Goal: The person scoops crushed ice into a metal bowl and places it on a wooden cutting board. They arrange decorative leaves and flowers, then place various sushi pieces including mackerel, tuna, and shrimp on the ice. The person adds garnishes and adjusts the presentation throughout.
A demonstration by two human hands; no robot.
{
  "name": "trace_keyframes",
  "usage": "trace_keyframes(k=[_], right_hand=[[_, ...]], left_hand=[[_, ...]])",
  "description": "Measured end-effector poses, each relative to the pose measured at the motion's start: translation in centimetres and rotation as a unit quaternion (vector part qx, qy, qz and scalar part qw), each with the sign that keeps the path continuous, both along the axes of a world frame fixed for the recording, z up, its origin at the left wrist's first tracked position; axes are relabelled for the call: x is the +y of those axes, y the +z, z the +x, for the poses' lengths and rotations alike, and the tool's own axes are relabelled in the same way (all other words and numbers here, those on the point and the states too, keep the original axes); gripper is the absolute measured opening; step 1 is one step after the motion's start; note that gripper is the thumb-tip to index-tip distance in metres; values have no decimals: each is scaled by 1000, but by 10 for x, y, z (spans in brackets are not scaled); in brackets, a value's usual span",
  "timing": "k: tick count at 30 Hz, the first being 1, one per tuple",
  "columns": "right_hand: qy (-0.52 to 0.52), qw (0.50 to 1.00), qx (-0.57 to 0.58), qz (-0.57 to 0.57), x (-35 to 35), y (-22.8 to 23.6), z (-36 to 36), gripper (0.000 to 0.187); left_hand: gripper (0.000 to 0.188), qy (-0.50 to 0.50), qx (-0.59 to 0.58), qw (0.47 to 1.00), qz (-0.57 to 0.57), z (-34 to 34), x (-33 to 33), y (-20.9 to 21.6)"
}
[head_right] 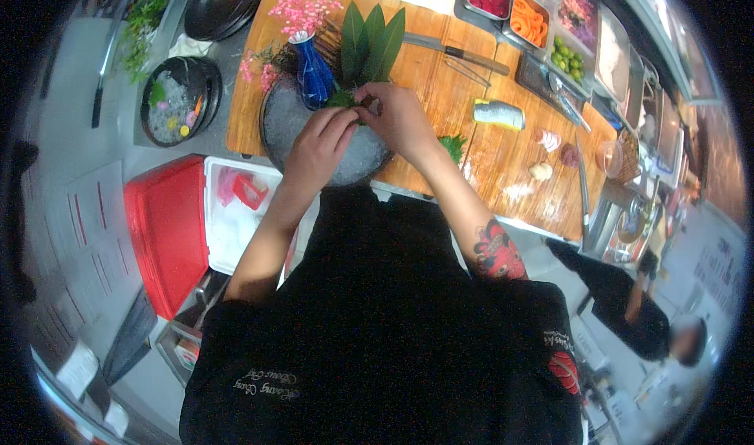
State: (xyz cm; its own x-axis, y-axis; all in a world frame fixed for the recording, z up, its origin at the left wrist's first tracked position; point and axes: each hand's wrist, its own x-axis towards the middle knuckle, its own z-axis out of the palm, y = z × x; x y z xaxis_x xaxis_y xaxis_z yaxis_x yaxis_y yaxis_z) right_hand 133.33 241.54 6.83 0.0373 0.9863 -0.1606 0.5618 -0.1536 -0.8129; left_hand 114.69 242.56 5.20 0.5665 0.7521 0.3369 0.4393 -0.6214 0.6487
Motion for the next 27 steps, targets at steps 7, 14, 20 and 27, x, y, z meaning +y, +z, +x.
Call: trace_keyframes(k=[7, 14, 20, 27], right_hand=[[-127, 990, 12, 57, -47, 23, 56, 23], [-142, 971, -78, -177, -152, -12, 88, 16], [-70, 951, -292, 72, -163, -49, 59, 24], [-10, 918, -395, 6, -155, -52, 53, 16]], left_hand=[[29, -20, 5, 999, -27, 3, 12, -26], [26, -33, 27, 999, -32, 4, 12, -2], [26, -88, 31, 988, -120, -2, -25, 34], [22, -231, 5, 944, -237, 26, -50, 38]])
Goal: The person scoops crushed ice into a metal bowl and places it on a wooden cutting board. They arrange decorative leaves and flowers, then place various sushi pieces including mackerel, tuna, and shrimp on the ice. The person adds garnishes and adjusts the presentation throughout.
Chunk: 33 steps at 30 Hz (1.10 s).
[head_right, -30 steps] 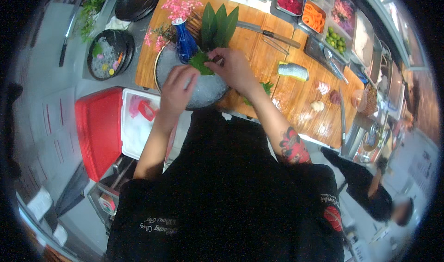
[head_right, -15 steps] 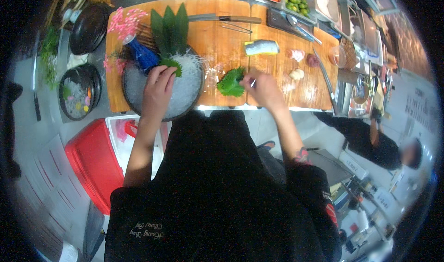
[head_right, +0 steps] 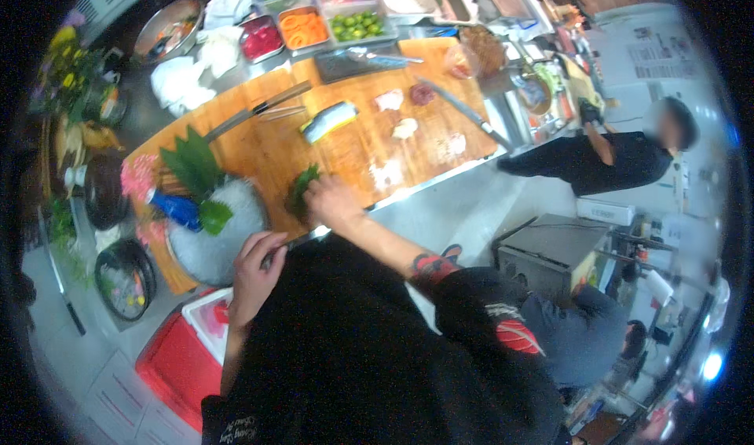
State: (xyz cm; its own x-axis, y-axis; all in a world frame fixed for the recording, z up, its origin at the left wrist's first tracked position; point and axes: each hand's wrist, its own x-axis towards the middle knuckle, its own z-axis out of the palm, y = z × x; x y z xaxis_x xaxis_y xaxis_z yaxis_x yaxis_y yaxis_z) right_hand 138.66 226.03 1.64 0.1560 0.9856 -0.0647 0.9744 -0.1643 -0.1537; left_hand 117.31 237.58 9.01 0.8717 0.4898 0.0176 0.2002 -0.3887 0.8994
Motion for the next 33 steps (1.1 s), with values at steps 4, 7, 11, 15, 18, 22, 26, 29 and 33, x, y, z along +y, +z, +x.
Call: trace_keyframes(k=[4, 7, 11, 15, 18, 22, 26, 29, 33], right_hand=[[-10, 999, 44, 25, -1, 0, -5, 17], [-12, 997, 31, 66, 0, -5, -5, 14], [-37, 993, 43, 106, -2, -8, -10, 9], [-121, 981, 126, 82, -3, -2, -5, 7], [-163, 946, 267, 87, -4, 10, 6, 8], [-243, 892, 342, 167, -6, 40, 17, 9], [-224, 910, 266, 225, -4, 74, 4, 9], [-125, 943, 168, 257, 4, 90, -15, 13], [-189, 906, 283, 250, 10, 87, -39, 27]], left_hand=[[23, -47, -8, 998, -36, -13, 0, -2], [23, -48, -5, 996, -77, -25, 4, -5], [25, -33, -9, 994, -108, -43, 12, -6], [26, -6, -17, 984, -176, -60, 22, -11], [26, 11, -18, 961, -274, -69, 31, -14], [31, -39, -56, 887, -456, -50, 32, -10], [42, -27, -71, 822, -564, 15, 22, -10], [46, 17, -54, 760, -648, 52, 30, -21], [40, -51, -74, 825, -558, 62, 35, -34]])
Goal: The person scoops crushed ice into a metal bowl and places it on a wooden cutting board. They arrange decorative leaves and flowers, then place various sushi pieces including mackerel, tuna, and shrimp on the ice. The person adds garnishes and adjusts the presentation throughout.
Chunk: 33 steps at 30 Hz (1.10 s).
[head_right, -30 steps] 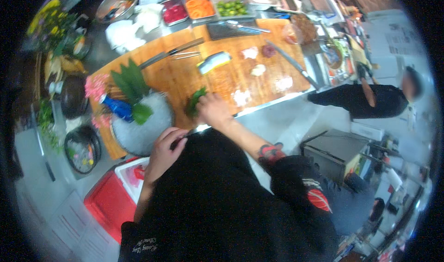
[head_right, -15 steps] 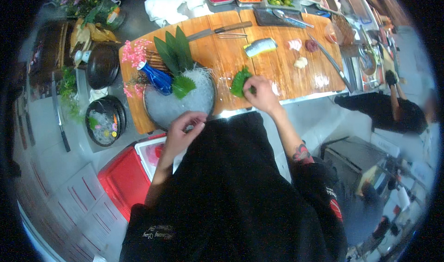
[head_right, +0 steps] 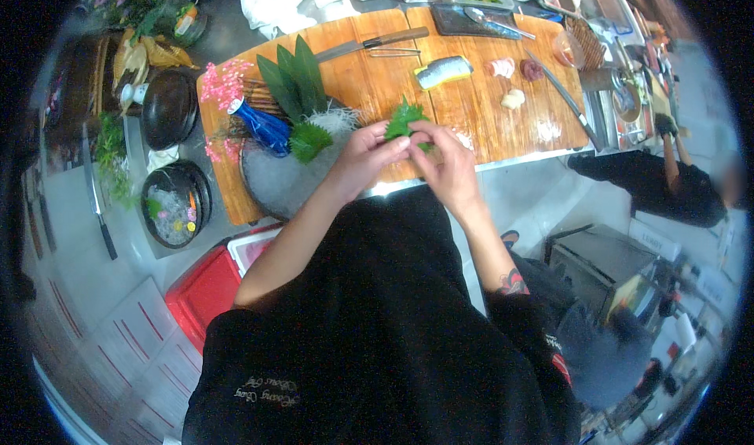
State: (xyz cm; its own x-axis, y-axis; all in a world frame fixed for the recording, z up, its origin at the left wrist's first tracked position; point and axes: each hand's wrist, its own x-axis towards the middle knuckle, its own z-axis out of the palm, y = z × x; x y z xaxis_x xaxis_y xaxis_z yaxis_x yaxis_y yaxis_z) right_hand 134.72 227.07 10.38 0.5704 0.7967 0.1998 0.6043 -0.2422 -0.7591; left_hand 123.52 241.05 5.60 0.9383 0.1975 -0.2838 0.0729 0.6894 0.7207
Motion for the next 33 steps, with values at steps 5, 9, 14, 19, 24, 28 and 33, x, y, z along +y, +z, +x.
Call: trace_keyframes(k=[5, 9, 14, 19, 24, 28, 33], right_hand=[[-88, 942, 308, 99, -10, -23, 1, 29], [-93, 908, 395, 102, -19, -32, 12, 27], [-93, 879, 461, 81, -18, -29, 24, 26], [-56, 860, 504, 63, -18, -28, 45, 19], [1, 906, 422, -36, -15, -37, 66, 15], [-8, 901, 434, -27, -13, -45, 77, 13], [0, 913, 403, -60, -23, -56, 76, 14]], left_hand=[[34, 32, 10, 996, 84, 3, -10, -7], [33, 39, 31, 994, 93, 10, -16, -14], [31, 32, 39, 981, 185, 19, -21, -19], [32, 34, 59, 956, 285, 31, -22, -6], [30, -64, 151, 899, 406, 38, -22, 1], [31, 49, 102, 967, 228, 46, -28, -12], [35, 106, 75, 990, -46, 47, -42, -34]])
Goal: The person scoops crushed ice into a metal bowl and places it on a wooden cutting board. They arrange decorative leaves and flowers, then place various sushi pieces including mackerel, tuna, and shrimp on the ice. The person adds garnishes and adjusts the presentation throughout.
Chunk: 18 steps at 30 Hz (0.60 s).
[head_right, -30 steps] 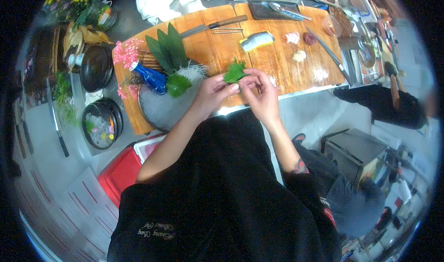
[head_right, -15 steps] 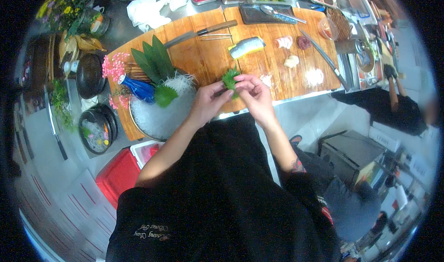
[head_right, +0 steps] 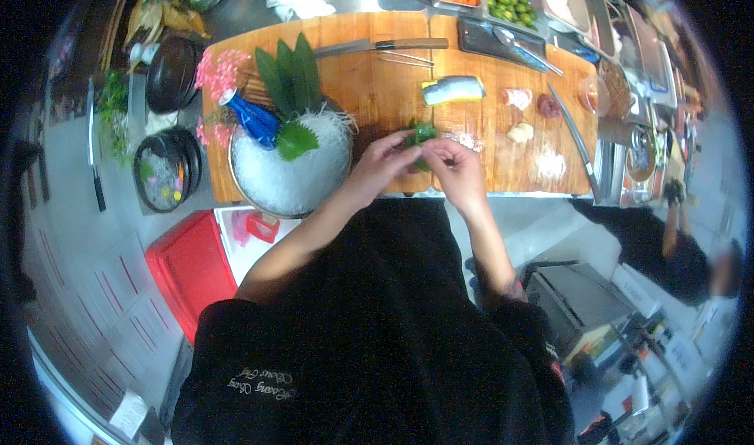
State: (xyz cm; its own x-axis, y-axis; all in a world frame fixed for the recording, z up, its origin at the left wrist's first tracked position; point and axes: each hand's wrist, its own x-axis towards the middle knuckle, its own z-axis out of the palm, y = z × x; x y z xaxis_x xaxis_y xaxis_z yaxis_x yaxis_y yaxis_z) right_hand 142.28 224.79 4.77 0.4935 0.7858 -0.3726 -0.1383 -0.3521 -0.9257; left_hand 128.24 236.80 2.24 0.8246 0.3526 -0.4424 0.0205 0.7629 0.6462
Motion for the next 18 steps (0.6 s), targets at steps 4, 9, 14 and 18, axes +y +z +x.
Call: trace_keyframes(k=[4, 9, 14, 18], right_hand=[[-54, 995, -64, -50, -11, -7, -1, 17], [-121, 985, -118, -38, -9, 16, 7, 12], [39, 902, -430, 25, 11, 64, -39, 12], [217, 842, -479, 123, 37, 76, -102, 22]], left_hand=[[38, -37, 50, 981, 185, 0, -5, -16], [49, -57, 132, 832, 536, -4, -5, -5], [39, 35, 99, 864, 493, -66, -1, 52], [32, -42, 73, 981, 175, -120, 48, 66]])
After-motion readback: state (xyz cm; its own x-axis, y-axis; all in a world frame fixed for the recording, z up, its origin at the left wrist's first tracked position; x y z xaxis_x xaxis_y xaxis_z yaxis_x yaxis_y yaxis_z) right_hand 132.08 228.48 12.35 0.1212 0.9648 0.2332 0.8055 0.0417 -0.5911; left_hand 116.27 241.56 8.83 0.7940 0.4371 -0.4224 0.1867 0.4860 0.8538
